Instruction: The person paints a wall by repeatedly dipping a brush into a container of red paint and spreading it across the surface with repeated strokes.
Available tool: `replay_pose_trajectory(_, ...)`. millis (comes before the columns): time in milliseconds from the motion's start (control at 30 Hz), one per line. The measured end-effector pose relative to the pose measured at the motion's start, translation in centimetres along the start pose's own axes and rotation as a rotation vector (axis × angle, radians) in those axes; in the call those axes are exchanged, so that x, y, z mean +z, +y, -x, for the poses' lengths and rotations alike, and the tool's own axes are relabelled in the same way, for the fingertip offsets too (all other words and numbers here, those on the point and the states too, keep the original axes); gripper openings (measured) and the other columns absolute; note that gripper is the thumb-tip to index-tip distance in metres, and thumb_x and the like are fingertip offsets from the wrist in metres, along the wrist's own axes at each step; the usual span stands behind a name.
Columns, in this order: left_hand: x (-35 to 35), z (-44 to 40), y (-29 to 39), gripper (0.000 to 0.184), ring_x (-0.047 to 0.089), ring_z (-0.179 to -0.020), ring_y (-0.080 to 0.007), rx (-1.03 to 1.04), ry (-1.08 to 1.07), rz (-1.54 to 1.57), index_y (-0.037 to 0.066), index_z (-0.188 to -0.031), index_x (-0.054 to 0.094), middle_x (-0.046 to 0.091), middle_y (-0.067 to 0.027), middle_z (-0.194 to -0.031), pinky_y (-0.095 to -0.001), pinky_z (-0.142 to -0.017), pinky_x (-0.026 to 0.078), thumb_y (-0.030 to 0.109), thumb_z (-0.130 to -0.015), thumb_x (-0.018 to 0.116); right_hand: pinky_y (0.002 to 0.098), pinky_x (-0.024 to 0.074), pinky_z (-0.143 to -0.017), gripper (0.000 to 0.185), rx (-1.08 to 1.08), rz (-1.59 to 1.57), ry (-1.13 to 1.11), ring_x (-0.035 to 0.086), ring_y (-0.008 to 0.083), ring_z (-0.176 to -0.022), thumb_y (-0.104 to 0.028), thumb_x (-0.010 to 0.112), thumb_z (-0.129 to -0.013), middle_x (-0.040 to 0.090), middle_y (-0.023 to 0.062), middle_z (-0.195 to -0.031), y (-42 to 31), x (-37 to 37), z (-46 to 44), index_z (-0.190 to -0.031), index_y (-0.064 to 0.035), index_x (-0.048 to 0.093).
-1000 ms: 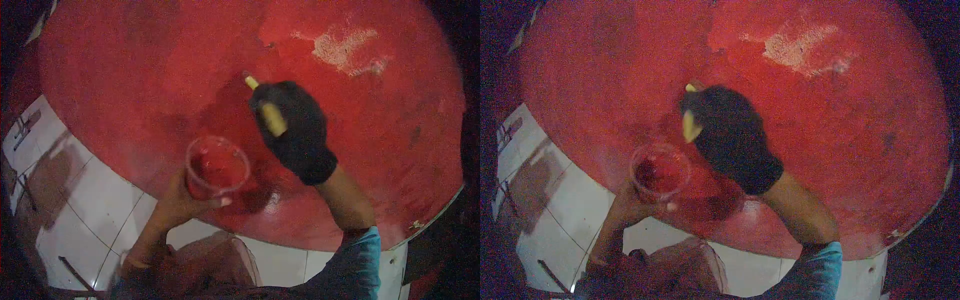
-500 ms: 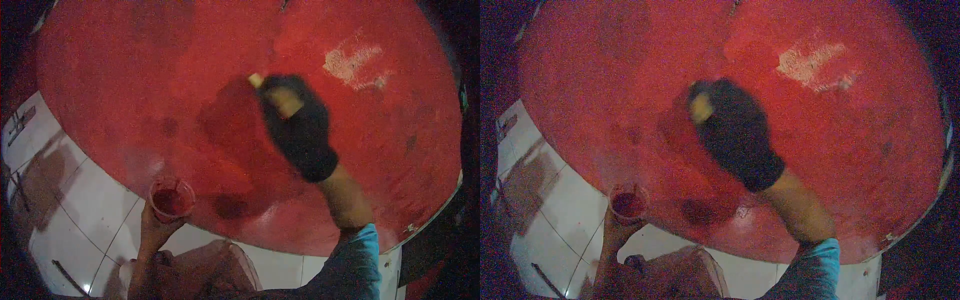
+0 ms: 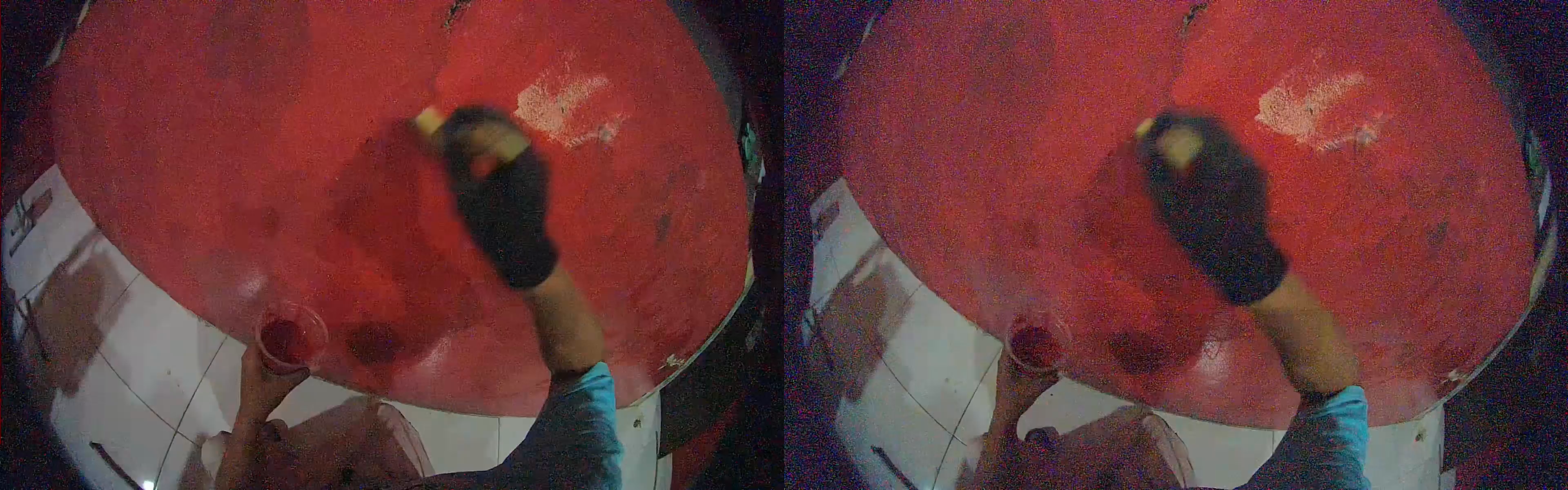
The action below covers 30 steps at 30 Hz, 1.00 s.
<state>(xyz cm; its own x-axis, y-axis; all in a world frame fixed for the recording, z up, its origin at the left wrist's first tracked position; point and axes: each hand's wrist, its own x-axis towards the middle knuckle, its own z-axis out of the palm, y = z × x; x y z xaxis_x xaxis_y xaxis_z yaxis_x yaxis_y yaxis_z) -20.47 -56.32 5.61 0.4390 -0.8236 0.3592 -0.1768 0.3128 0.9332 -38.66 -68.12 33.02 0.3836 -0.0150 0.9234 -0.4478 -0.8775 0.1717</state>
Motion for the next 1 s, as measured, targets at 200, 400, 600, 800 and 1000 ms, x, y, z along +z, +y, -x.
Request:
replay_pose_trajectory(200,0.8,-0.8,0.0,0.086,0.053,-0.102,-0.0238,-0.001,-0.049,-0.07,0.001,-0.119,0.04,0.053,-0.0138,-0.111,-0.0355,-0.086,0.044,0.024,-0.049,0.083,0.0309,0.0461,-0.064,0.007,-0.204,0.62,0.14,0.059,0.0253,-0.074,-0.008,0.056,-0.078,0.061,0.0115,-0.084,3.0,-5.6,-3.3,-0.085,-0.0064,0.06)
replay_pose_trajectory(400,1.3,-0.9,0.1,0.088,0.052,-0.102,-0.0226,-0.018,-0.093,-0.018,0.001,-0.119,0.039,0.052,-0.0136,-0.113,-0.035,-0.086,0.044,0.024,-0.048,0.084,0.0341,0.0448,-0.064,0.009,-0.275,0.295,-0.25,0.057,0.0268,-0.073,-0.008,0.054,-0.077,0.058,0.0103,-0.075,1.3,-2.5,3.7,-0.085,-0.0067,0.058)
replay_pose_trajectory(600,1.9,-0.4,0.1,0.084,0.053,-0.1,-0.0213,-0.002,-0.116,0.068,0.0,-0.117,0.041,0.053,-0.0135,-0.11,-0.0354,-0.083,0.046,0.025,-0.049,0.084,0.031,0.0446,-0.067,0.005,0.089,0.269,0.158,0.058,0.0216,-0.075,-0.006,0.059,-0.077,0.059,0.0107,-0.079,2.8,-7.7,-1.4,-0.082,-0.0065,0.059)
replay_pose_trajectory(800,2.5,-0.6,0.4,0.079,0.054,-0.099,-0.0217,-0.013,-0.133,-0.072,0.001,-0.115,0.043,0.055,-0.0136,-0.107,-0.0353,-0.083,0.046,0.023,-0.051,0.084,0.0403,0.0442,-0.062,0.016,-0.308,0.303,-0.275,0.056,0.029,-0.073,-0.017,0.055,-0.079,0.058,0.0106,-0.081,2.8,-2.9,4.8,-0.092,-0.0106,0.06)
replay_pose_trajectory(1000,0.8,1.5,-0.7,0.08,0.053,-0.099,-0.0227,0.044,-0.124,0.05,0.002,-0.116,0.042,0.054,-0.0132,-0.108,-0.0351,-0.083,0.045,0.021,-0.05,0.084,0.0318,0.0463,-0.076,0.012,0.185,0.39,0.119,0.059,0.0219,-0.083,0.001,0.059,-0.074,0.061,0.0103,-0.087,0.2,-8.1,1.6,-0.085,-0.0044,0.06)
